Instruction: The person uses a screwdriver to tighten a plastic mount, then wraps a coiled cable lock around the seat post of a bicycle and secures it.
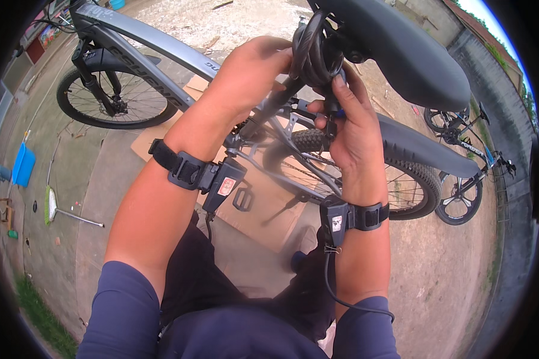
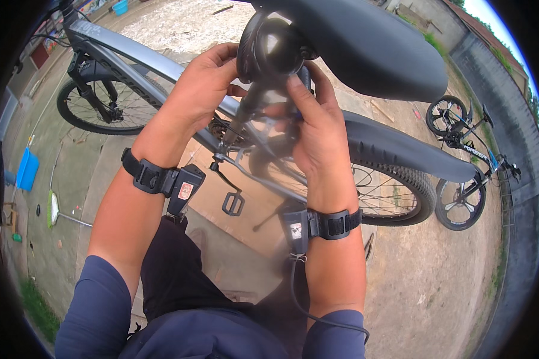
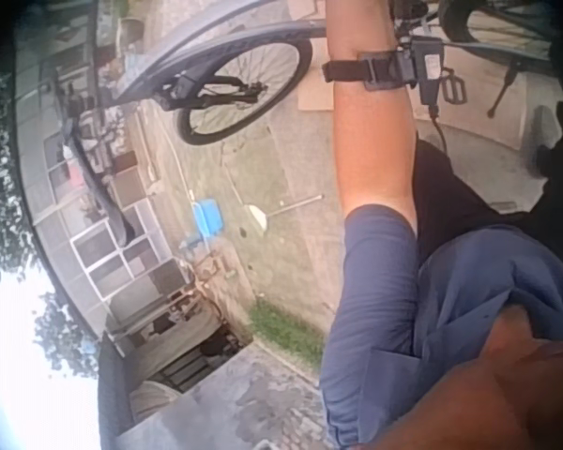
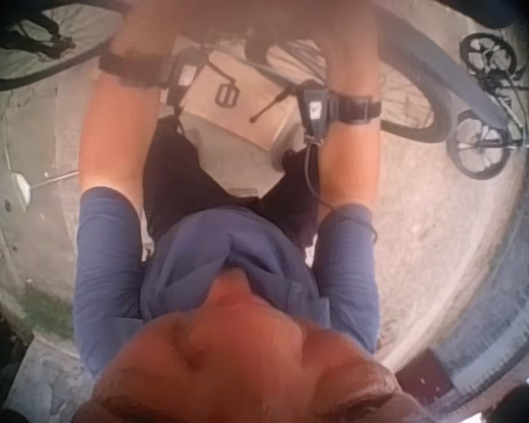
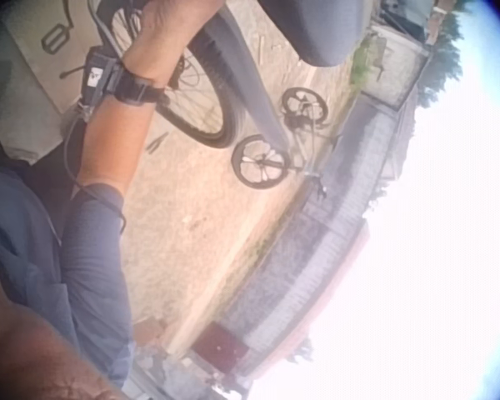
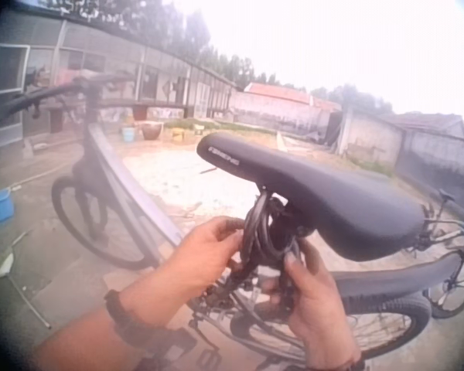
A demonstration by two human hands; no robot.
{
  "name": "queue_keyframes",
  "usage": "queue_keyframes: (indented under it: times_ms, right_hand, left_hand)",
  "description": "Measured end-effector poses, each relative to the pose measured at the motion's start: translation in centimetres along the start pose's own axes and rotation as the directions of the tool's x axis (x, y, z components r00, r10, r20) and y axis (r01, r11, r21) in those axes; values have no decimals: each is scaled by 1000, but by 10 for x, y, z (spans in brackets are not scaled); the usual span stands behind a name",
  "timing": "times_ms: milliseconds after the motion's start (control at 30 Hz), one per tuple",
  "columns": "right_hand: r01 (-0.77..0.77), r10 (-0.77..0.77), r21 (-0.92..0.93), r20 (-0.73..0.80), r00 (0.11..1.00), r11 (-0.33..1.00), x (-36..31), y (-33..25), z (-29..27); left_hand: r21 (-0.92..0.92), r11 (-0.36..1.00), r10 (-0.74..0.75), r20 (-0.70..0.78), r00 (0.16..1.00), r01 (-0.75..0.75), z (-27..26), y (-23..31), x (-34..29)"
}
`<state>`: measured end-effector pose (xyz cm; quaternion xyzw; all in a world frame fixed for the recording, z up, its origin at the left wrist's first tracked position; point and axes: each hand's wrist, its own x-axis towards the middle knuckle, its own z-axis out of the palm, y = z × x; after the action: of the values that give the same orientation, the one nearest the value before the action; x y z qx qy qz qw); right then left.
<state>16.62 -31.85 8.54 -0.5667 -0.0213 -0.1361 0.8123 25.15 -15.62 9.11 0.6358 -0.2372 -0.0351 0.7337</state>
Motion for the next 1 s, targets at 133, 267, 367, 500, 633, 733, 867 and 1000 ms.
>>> queue_keyframes:
  times_ms: [133, 267, 367, 500, 633, 733, 867, 1000]
  right_hand:
    - [11, -11, 23, -2, 1000, 1000, 3, 0, -1]
    - [37, -35, 39, -44, 998, 999, 13, -5, -6]
    - [50, -52, -20, -79, 996, 999, 20, -17, -14]
    - [125, -139, -182, -68, 988, 975, 33, -30, -23]
    - [251, -254, -276, 26, 967, 928, 41, -41, -32]
    - [220, -213, -304, 58, 975, 927, 43, -44, -25]
    - [141, -143, -372, 23, 989, 917, 41, -45, -33]
    - [206, -197, -357, 62, 978, 911, 43, -41, -30]
  left_hand:
    - [-71, 996, -58, -31, 998, 56, 1, 0, 3]
    - [-212, 977, -6, -35, 999, -2, 2, 4, 23]
    - [-256, 966, 21, -61, 998, -36, 6, 13, 40]
    - [-88, 992, 94, -20, 995, -95, -9, 23, 63]
    - [221, 926, 315, 1, 949, -307, -18, 32, 81]
    - [260, 844, 467, 76, 881, -469, -31, 41, 90]
    - [397, 809, 392, 186, 901, -434, -19, 33, 97]
    - [218, 894, 346, 219, 912, -392, -21, 31, 95]
